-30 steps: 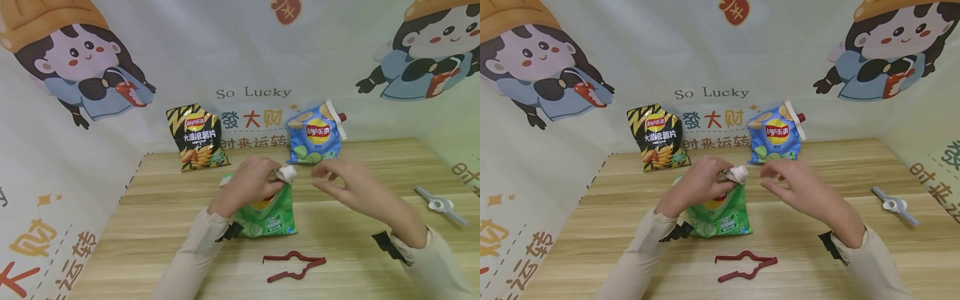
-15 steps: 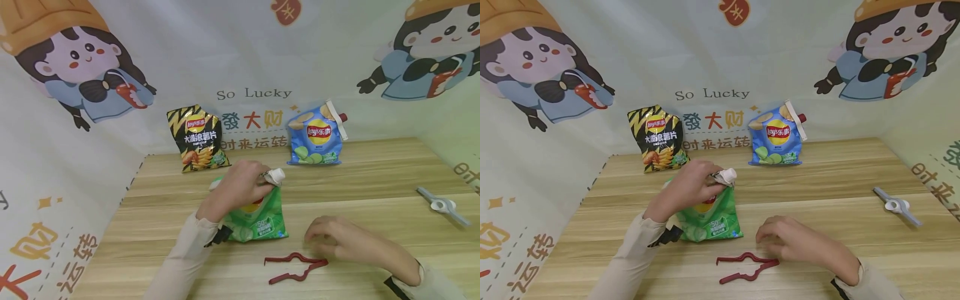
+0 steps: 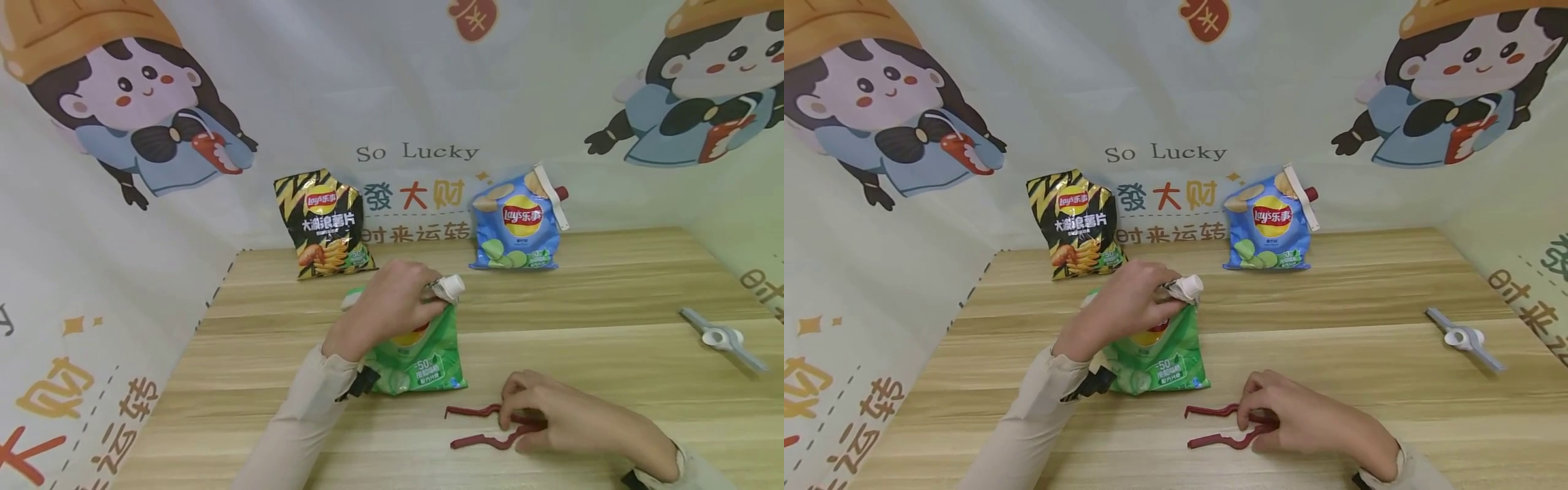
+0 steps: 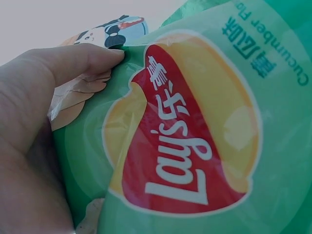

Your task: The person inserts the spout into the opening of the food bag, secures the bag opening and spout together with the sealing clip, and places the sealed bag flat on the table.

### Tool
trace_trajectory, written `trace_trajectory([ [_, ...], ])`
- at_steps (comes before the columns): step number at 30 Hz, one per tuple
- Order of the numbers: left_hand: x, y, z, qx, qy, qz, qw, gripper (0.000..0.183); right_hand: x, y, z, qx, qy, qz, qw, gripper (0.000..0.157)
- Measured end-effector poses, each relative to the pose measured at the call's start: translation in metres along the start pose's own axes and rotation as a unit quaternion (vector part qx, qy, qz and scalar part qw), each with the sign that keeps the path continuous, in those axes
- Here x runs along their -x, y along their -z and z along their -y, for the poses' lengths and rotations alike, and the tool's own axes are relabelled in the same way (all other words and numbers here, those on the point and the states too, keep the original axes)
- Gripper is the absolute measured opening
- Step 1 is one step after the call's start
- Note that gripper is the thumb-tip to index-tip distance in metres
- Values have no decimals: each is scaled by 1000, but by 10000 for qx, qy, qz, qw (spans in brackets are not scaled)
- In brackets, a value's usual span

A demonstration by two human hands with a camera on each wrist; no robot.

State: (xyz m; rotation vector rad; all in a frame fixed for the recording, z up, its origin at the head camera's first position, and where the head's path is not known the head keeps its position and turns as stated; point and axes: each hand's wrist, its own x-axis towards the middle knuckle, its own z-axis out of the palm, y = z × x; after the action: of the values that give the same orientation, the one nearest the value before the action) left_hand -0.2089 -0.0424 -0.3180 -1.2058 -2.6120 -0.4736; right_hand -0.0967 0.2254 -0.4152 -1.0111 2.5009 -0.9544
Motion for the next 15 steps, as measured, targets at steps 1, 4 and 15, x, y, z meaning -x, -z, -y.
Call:
trace_trajectory([
  [1,0,0,0,-31,4,6,10000,16,0,0,-1,3,2,-32,10000,10],
  [4,1,1,0,-126,13,59,9999,14,0,2,-4,-71,98,-188,9997,8],
  [15,0,1,1,-97,51,109,9999,16,3,12,-9,13,220,-646,9977,6],
])
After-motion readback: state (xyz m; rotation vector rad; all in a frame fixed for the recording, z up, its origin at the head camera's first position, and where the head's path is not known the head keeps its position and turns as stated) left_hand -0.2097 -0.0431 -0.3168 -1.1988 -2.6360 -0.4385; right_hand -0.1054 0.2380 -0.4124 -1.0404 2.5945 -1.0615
